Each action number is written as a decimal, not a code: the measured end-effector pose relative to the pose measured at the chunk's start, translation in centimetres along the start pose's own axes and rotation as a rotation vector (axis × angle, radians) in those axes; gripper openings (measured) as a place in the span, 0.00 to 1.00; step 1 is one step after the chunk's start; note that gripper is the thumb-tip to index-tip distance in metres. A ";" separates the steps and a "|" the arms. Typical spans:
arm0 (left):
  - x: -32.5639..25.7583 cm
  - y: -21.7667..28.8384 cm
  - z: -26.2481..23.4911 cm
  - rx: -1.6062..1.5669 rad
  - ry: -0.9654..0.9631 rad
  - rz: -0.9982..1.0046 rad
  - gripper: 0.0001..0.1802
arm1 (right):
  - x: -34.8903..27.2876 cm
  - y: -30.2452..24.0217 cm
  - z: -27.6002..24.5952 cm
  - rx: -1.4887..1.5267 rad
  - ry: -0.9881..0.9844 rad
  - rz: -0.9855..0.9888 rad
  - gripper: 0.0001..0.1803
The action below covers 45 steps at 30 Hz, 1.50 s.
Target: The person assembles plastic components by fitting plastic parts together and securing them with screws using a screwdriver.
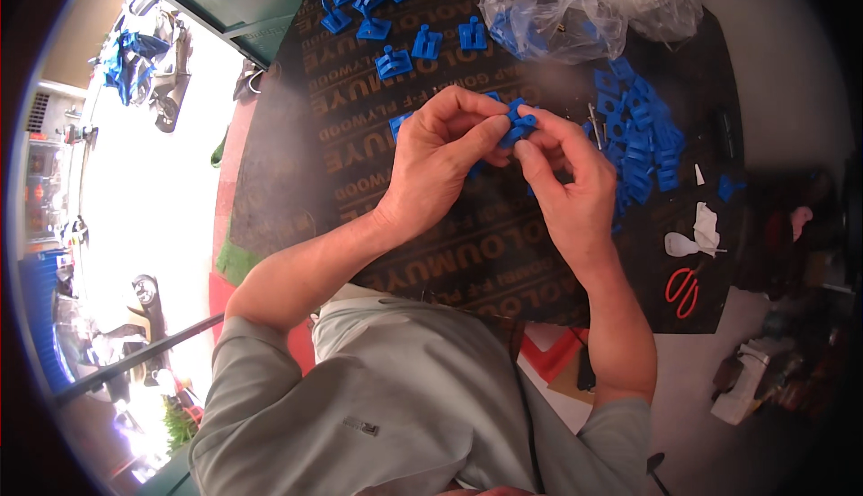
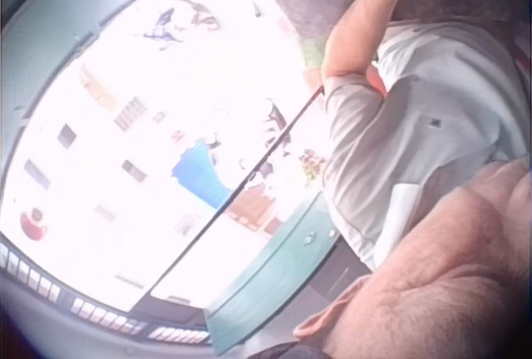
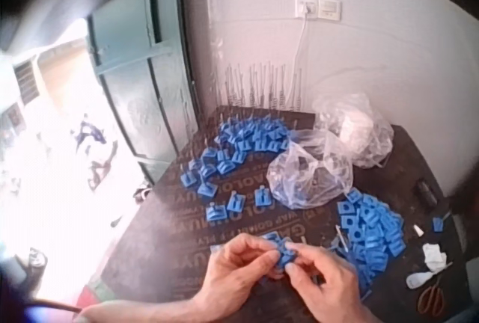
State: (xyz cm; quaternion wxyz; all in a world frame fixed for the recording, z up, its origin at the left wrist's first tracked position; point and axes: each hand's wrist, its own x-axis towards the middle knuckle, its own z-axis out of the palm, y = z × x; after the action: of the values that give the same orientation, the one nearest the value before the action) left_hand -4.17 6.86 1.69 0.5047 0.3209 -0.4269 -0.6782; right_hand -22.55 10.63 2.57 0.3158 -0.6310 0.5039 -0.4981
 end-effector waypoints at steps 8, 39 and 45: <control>0.0 0.2 0.0 -0.048 -0.087 -0.069 0.17 | 0.1 0.6 -0.1 -0.069 0.033 -0.049 0.19; -0.8 0.4 0.4 0.469 -0.085 0.203 0.25 | 0.3 0.1 -1.1 0.397 -0.044 0.294 0.11; -0.8 0.4 0.4 0.505 -0.063 0.234 0.24 | 0.3 -0.5 -0.9 0.343 -0.033 0.277 0.12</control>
State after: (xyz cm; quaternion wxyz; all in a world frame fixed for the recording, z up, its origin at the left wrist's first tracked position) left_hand -4.14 7.72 2.19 0.4700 0.3637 -0.6320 -0.4973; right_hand -23.24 10.61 3.32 0.4921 -0.5010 0.4885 -0.5178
